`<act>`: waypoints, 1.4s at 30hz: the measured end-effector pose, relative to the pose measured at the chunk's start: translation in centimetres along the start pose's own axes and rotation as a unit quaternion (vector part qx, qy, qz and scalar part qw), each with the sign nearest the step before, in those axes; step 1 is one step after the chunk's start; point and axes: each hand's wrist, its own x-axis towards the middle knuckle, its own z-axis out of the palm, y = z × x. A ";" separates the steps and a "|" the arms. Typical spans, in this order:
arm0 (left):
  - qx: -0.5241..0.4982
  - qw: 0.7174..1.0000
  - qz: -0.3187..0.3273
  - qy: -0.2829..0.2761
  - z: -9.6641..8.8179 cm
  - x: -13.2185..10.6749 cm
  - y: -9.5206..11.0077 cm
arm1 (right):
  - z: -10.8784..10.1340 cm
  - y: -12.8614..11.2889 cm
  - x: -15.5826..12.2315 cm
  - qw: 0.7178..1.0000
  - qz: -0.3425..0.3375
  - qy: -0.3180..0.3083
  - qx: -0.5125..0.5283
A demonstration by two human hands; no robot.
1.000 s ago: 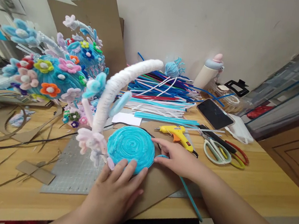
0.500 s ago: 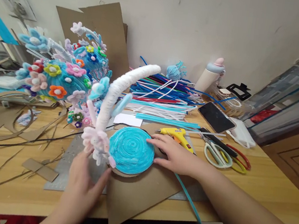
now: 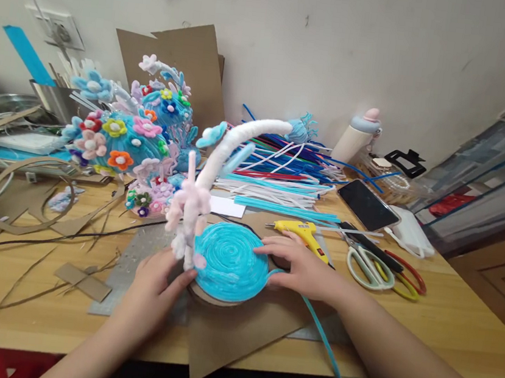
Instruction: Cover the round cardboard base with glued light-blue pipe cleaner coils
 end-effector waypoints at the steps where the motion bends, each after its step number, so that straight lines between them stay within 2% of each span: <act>1: -0.011 1.000 -0.006 -0.006 -0.4 -0.1 0.2 | -0.1 -0.5 -0.5 1.000 0.011 0.007 0.013; 5: -0.051 0.998 -0.034 -0.022 -1.6 -0.8 0.8 | -0.5 -3.2 -2.9 0.995 0.064 0.036 0.067; 8: -0.083 0.995 -0.044 -0.033 -1.7 -1.4 1.1 | -0.5 -5.1 -4.7 0.988 0.089 0.064 0.113; 14: -0.149 0.986 -0.070 -0.036 -1.6 -1.0 1.5 | 0.9 -6.0 -6.4 0.988 0.066 0.088 0.106; 19: -0.191 0.974 -0.113 -0.042 -2.0 -0.2 2.0 | 2.2 -5.8 -6.5 0.981 0.007 0.100 0.168; 22: -0.208 0.968 -0.134 -0.051 -2.3 0.1 2.4 | 3.3 -5.7 -6.4 0.968 -0.023 0.148 0.201; 25: -0.218 0.962 -0.153 -0.056 -2.6 0.3 2.6 | 4.4 -5.7 -6.3 0.950 -0.028 0.234 0.206; 27: -0.223 0.959 -0.165 -0.057 -2.7 0.3 2.6 | 4.7 -5.8 -6.2 0.937 -0.035 0.286 0.198; 29: -0.227 0.956 -0.177 -0.056 -2.6 0.4 2.6 | 4.7 -6.1 -6.1 0.933 -0.052 0.308 0.178; 36: -0.232 0.948 -0.213 -0.051 -2.5 0.6 2.2 | 4.0 -6.9 -5.9 0.937 -0.129 0.315 0.079; 39: -0.230 0.949 -0.212 -0.047 -2.8 0.7 2.3 | 4.3 -6.7 -5.8 0.941 -0.103 0.303 0.113; 42: -0.230 0.952 -0.196 -0.041 -3.0 0.9 2.5 | 4.8 -6.4 -5.7 0.941 -0.046 0.281 0.183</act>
